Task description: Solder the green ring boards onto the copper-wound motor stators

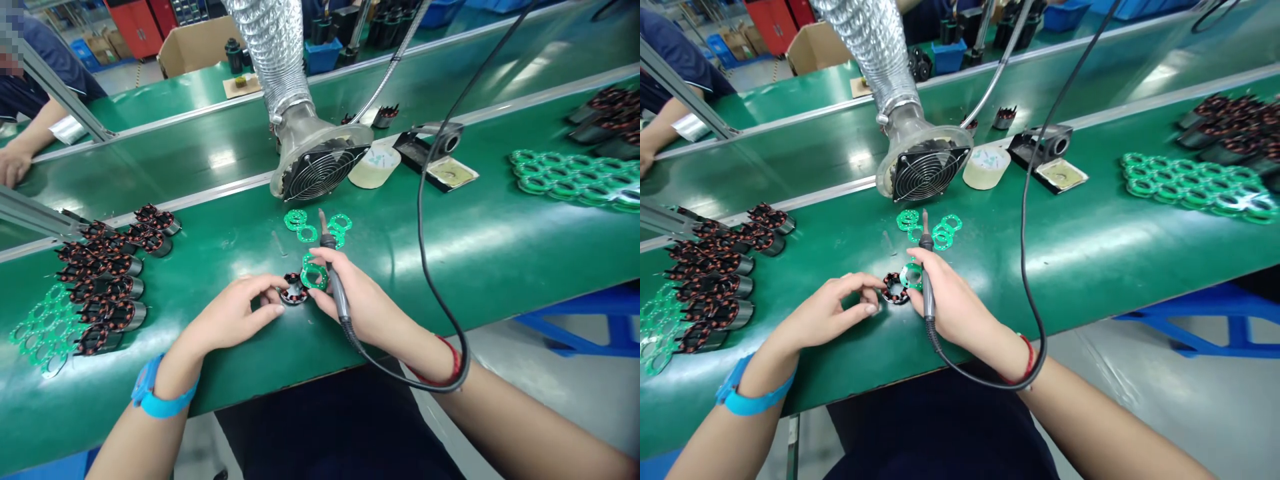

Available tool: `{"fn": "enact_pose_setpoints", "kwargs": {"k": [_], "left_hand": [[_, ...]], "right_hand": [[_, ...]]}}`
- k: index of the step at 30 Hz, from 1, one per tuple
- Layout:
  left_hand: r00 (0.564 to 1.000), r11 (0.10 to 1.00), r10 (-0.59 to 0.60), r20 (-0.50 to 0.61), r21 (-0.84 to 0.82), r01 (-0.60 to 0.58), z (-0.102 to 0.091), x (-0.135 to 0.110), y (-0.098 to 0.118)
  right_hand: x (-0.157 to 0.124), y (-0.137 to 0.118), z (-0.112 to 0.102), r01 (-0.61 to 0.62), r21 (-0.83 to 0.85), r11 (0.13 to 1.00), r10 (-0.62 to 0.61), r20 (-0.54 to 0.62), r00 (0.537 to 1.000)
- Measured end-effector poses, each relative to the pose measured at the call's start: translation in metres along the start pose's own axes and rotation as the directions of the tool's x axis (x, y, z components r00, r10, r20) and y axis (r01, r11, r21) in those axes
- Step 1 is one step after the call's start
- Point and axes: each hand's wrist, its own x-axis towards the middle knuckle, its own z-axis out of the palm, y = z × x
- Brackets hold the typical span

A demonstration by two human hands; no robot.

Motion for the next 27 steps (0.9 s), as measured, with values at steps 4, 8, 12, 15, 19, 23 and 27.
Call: {"fn": "enact_pose_setpoints", "kwargs": {"k": [4, 8, 12, 15, 19, 23, 27], "left_hand": [[0.988, 1.000, -0.022, -0.154, 0.015, 0.024, 0.006, 0.006, -0.014], [0.987, 0.977, 0.049, -0.156, 0.213, -0.015, 0.019, 0.013, -0.022], [0.976, 0.958, 0.012, -0.216, 0.283, 0.051, 0.028, 0.017, -0.018], [0.972, 0.949, -0.011, -0.235, 0.305, 0.084, 0.030, 0.018, -0.016], [0.971, 0.952, -0.041, -0.234, 0.286, 0.108, 0.031, 0.017, -0.015], [0.965, 0.991, -0.017, -0.261, 0.125, 0.051, 0.032, 0.014, -0.011], [0.943, 0.995, 0.055, -0.328, 0.099, -0.024, 0.040, 0.015, -0.004]], "right_hand": [[0.010, -0.008, 0.004, 0.107, -0.085, 0.991, -0.111, -0.039, 0.993], [0.017, -0.024, 0.008, 0.248, -0.267, 0.931, -0.250, 0.026, 0.968], [0.020, -0.034, 0.005, 0.302, -0.375, 0.876, -0.288, 0.094, 0.953], [0.019, -0.030, 0.005, 0.291, -0.348, 0.891, -0.292, 0.051, 0.955], [0.010, -0.019, 0.015, 0.171, -0.314, 0.934, -0.206, -0.082, 0.975], [-0.002, -0.014, 0.027, 0.107, -0.272, 0.956, -0.155, -0.159, 0.975], [-0.010, -0.009, 0.029, 0.193, -0.189, 0.963, -0.218, -0.123, 0.968]]}}
